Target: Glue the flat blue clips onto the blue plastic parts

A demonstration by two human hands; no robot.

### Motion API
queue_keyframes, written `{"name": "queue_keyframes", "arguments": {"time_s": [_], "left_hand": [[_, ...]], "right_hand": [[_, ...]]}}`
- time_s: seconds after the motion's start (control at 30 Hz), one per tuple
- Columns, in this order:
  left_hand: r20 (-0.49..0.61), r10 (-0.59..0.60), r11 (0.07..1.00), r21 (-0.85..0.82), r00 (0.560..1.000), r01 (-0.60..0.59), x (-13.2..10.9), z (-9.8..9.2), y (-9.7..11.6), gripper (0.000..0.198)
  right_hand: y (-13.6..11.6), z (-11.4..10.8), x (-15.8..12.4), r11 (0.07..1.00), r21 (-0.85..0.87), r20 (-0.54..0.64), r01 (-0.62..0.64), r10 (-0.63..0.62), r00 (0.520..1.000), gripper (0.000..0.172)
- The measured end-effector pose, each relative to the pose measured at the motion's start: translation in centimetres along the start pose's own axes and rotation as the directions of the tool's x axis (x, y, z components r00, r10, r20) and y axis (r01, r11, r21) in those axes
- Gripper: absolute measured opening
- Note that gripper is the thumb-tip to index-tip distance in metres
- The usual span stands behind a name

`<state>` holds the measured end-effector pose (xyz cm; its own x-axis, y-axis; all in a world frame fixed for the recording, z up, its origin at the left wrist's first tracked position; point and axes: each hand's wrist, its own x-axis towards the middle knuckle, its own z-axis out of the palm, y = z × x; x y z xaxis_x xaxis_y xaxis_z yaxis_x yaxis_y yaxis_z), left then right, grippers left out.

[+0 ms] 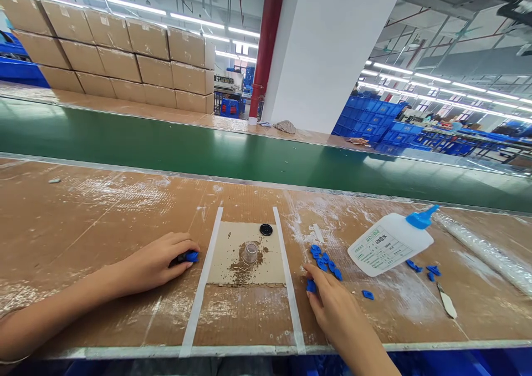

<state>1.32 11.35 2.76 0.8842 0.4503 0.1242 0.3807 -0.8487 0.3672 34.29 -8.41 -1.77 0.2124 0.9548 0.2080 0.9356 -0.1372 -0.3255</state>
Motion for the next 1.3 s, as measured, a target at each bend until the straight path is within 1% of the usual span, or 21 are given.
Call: {"name": "queue_keyframes", "arguments": {"time_s": [0.13, 0.2, 0.3, 0.37, 0.43, 0.47, 0.5, 0.57, 0.6, 0.63, 0.67, 0.73, 0.8, 0.87, 0.93, 1.0, 1.1, 1.23, 1.3], "left_hand": [[-0.002, 0.001, 1.0, -0.012, 1.0, -0.001, 0.0, 0.0, 0.0, 0.017], [-0.005, -0.012, 0.999, -0.046, 1.0, 0.012, 0.0, -0.1, 0.1, 0.017], [-0.005, -0.031, 0.985, -0.172, 1.0, 0.03, -0.2, -0.5, 0.5, 0.02], [-0.001, -0.038, 0.961, -0.276, 0.999, 0.036, -0.4, -0.7, 0.9, 0.028], [0.022, -0.055, 0.911, -0.408, 0.998, 0.059, -0.6, -0.8, 1.3, 0.032], [0.047, -0.063, 0.861, -0.502, 0.997, 0.078, -0.6, -0.9, 1.5, 0.031], [0.09, -0.071, 0.784, -0.611, 0.993, 0.111, -0.6, -0.9, 1.6, 0.028], [0.201, -0.066, 0.556, -0.806, 0.977, 0.204, -0.7, -0.8, 2.0, 0.022], [0.243, -0.053, 0.433, -0.868, 0.969, 0.242, -0.7, -0.7, 2.1, 0.022], [0.271, -0.042, 0.329, -0.905, 0.962, 0.269, -0.7, -0.7, 2.2, 0.023], [0.282, -0.036, 0.25, -0.926, 0.959, 0.282, -0.7, -0.6, 2.3, 0.025], [0.263, -0.042, 0.161, -0.95, 0.964, 0.267, -0.6, -0.4, 2.3, 0.027], [0.251, -0.073, 0.114, -0.959, 0.965, 0.258, -0.6, -0.2, 2.4, 0.03], [0.26, -0.135, 0.08, -0.959, 0.956, 0.272, -0.5, 0.0, 2.4, 0.029], [0.281, -0.199, 0.058, -0.953, 0.939, 0.298, -0.5, 0.1, 2.4, 0.026], [0.288, -0.238, 0.064, -0.948, 0.928, 0.311, -0.4, 0.2, 2.3, 0.024], [0.278, -0.264, 0.133, -0.938, 0.923, 0.321, -0.4, 0.4, 2.1, 0.025], [0.283, -0.294, 0.229, -0.906, 0.913, 0.355, -0.4, 0.7, 1.8, 0.031], [0.265, -0.314, 0.28, -0.892, 0.912, 0.356, -0.4, 0.9, 1.8, 0.03]], "right_hand": [[0.1, 0.2, 0.1, 0.999, 0.028, 0.023, -0.019, 0.018, 1.0, 0.038], [0.4, 0.4, 0.2, 0.999, 0.042, 0.032, -0.029, 0.028, 0.999, 0.039], [1.3, 0.8, 0.5, 0.997, 0.068, 0.028, -0.04, 0.039, 0.999, 0.04], [1.8, 0.9, 0.7, 0.995, 0.09, 0.032, -0.043, 0.041, 0.999, 0.04], [1.4, 0.9, 0.7, 0.993, 0.118, 0.017, -0.025, 0.023, 1.0, 0.039], [0.7, 0.7, 0.6, 0.991, 0.135, -0.014, -0.011, 0.013, 1.0, 0.04], [-0.5, 0.6, 0.4, 0.988, 0.156, -0.054, 0.014, -0.005, 0.999, 0.042], [-3.7, 0.3, -0.1, 0.975, 0.211, -0.164, 0.067, -0.032, 0.986, 0.046], [-5.7, 0.2, -0.4, 0.961, 0.251, -0.185, 0.118, -0.072, 0.98, 0.048], [-7.6, 0.1, -0.6, 0.944, 0.3, -0.228, 0.14, -0.071, 0.971, 0.048], [-9.3, 0.1, -0.6, 0.922, 0.351, -0.259, 0.164, -0.072, 0.963, 0.048], [-11.8, 0.2, -0.2, 0.889, 0.415, -0.294, 0.196, -0.073, 0.953, 0.049], [-12.4, 0.4, 0.9, 0.883, 0.423, -0.302, 0.201, -0.071, 0.951, 0.051], [-11.6, 0.7, 2.5, 0.902, 0.382, -0.296, 0.202, -0.088, 0.951, 0.054], [-10.2, 1.0, 4.0, 0.922, 0.32, -0.275, 0.217, -0.128, 0.953, 0.056], [-9.1, 1.2, 5.1, 0.935, 0.271, -0.234, 0.23, -0.168, 0.958, 0.057], [-8.7, 1.4, 6.0, 0.943, 0.238, -0.162, 0.232, -0.197, 0.967, 0.059], [-9.2, 1.6, 6.5, 0.947, 0.215, -0.07, 0.238, -0.229, 0.971, 0.06], [-9.3, 1.7, 6.8, 0.949, 0.201, -0.028, 0.241, -0.24, 0.97, 0.06]]}}
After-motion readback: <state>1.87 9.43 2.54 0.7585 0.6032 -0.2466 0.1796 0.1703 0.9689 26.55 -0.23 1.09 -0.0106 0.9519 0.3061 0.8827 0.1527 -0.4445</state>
